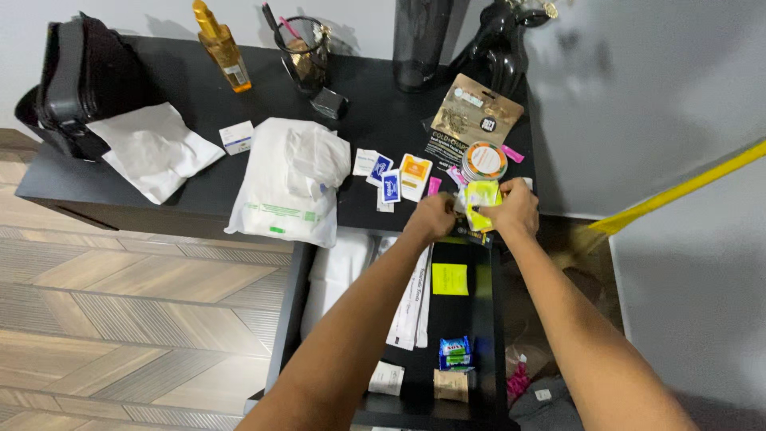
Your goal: The person empties a drawer, wipes the interior with a white cloth, and then populates the drawer with white slippers, various papers, small packets, and cosmetic items.
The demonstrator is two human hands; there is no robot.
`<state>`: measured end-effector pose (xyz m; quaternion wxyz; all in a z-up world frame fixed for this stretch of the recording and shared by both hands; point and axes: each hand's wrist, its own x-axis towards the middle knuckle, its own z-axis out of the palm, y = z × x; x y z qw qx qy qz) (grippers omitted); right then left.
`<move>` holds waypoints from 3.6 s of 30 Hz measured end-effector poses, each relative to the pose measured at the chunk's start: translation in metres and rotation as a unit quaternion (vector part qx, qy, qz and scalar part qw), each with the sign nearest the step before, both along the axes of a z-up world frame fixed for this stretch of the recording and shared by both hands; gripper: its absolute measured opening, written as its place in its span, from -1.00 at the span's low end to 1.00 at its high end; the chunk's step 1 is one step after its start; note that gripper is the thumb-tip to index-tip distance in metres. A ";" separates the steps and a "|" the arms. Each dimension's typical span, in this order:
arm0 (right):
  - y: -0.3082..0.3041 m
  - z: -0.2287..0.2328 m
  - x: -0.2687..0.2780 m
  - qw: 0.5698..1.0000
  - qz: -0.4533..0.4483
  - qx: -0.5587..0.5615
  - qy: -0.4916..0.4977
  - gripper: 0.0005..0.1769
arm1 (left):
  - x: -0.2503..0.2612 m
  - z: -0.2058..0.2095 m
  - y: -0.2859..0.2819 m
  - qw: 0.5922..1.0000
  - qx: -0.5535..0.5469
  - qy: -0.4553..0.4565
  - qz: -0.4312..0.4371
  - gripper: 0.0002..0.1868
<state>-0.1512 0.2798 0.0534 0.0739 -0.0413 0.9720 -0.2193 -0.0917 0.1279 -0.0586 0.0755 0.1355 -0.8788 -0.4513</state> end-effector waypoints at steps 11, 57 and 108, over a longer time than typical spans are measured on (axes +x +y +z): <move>0.005 0.010 0.007 0.984 -0.004 -0.127 0.127 -0.82 | 0.013 0.055 -0.029 0.994 0.075 0.052 0.064 -0.71; 0.087 -0.310 0.254 0.901 0.120 -0.214 -0.359 -0.84 | 0.300 -0.093 0.026 0.960 0.073 -0.269 -0.014 -0.60; 0.013 -0.010 -0.010 0.971 0.067 -0.192 0.123 -0.85 | 0.006 0.089 0.006 0.973 0.171 -0.094 0.119 -0.60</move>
